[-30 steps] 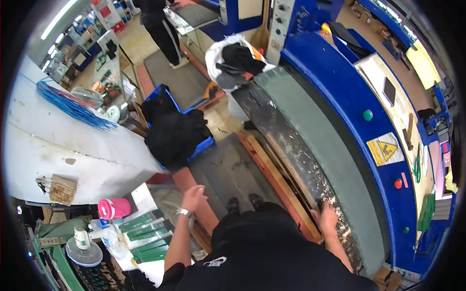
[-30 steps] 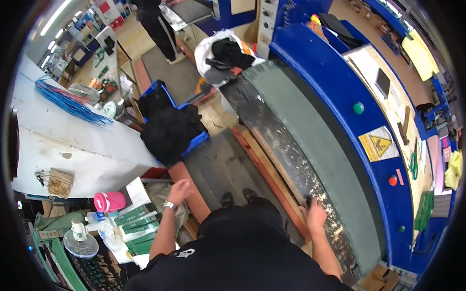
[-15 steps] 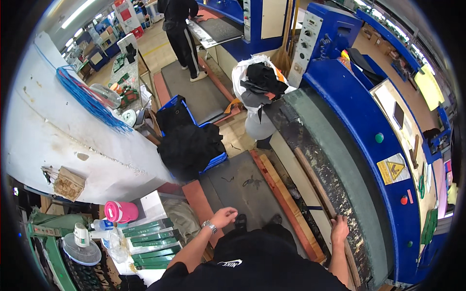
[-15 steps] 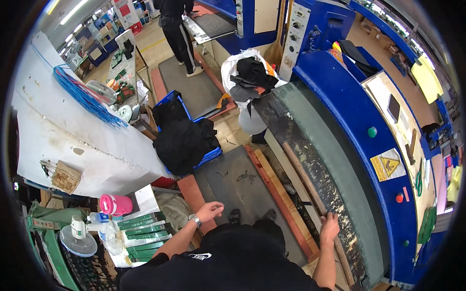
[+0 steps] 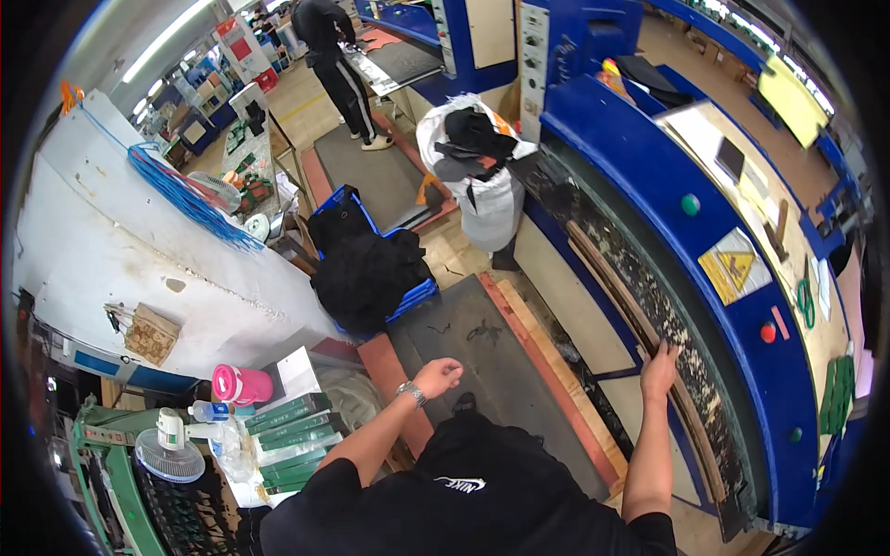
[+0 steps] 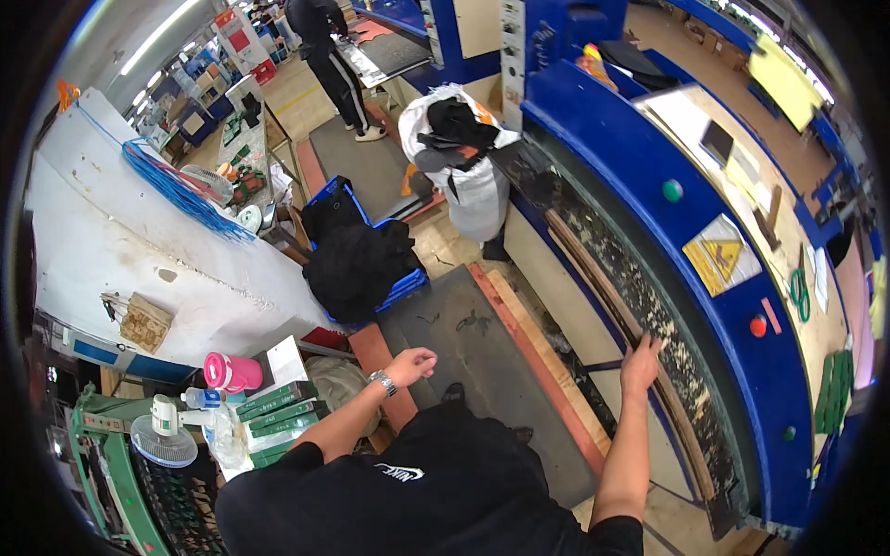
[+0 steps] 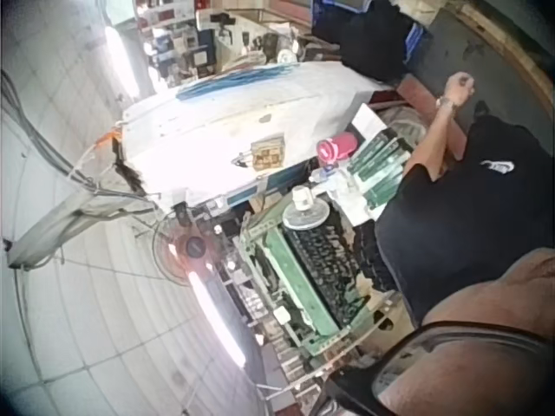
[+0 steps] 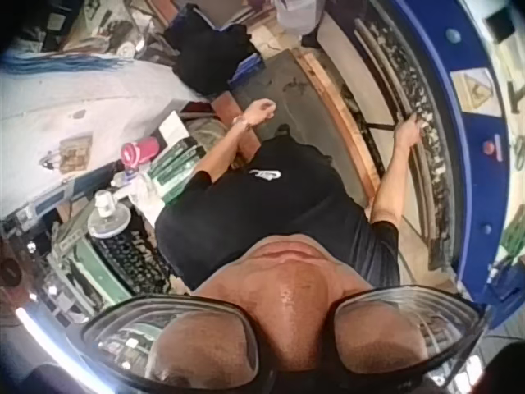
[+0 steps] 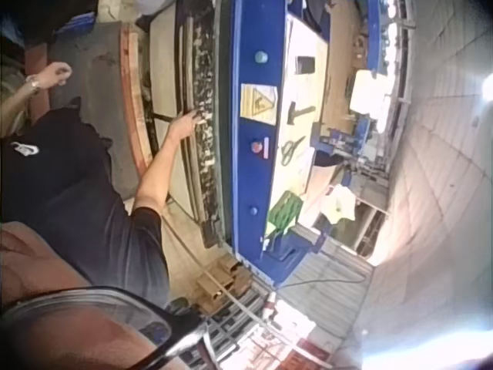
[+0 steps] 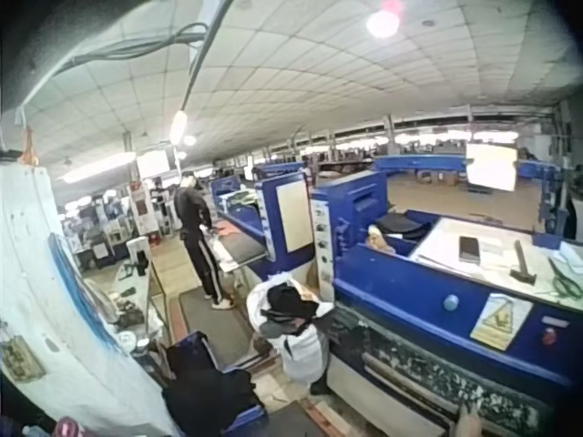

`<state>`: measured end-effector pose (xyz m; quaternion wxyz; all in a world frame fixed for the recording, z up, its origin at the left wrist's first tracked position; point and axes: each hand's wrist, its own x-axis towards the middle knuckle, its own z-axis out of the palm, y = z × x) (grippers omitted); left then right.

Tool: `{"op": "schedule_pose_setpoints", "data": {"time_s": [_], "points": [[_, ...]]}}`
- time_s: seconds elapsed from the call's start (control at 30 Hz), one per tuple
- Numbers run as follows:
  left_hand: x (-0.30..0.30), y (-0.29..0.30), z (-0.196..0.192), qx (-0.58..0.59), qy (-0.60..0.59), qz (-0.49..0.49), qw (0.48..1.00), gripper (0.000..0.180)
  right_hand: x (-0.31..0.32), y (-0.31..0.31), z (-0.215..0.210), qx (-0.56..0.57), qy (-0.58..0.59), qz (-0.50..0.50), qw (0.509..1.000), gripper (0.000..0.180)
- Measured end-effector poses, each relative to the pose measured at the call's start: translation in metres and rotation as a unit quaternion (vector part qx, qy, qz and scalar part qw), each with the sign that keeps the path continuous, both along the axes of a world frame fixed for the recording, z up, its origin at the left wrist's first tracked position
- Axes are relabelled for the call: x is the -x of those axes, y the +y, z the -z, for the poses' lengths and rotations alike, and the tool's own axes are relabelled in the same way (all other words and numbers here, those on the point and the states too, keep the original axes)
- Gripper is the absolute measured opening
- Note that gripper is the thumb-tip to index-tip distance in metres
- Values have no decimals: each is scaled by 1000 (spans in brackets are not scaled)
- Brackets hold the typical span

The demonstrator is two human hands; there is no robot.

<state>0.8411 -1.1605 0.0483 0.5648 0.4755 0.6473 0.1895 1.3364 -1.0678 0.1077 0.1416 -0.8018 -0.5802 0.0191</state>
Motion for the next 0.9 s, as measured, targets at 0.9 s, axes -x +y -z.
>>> {"op": "schedule_pose_setpoints", "data": {"time_s": [0.9], "points": [[-444, 29, -6, 160, -26, 688, 707, 27, 142, -612, 73, 375, 330, 628, 597, 26]]}}
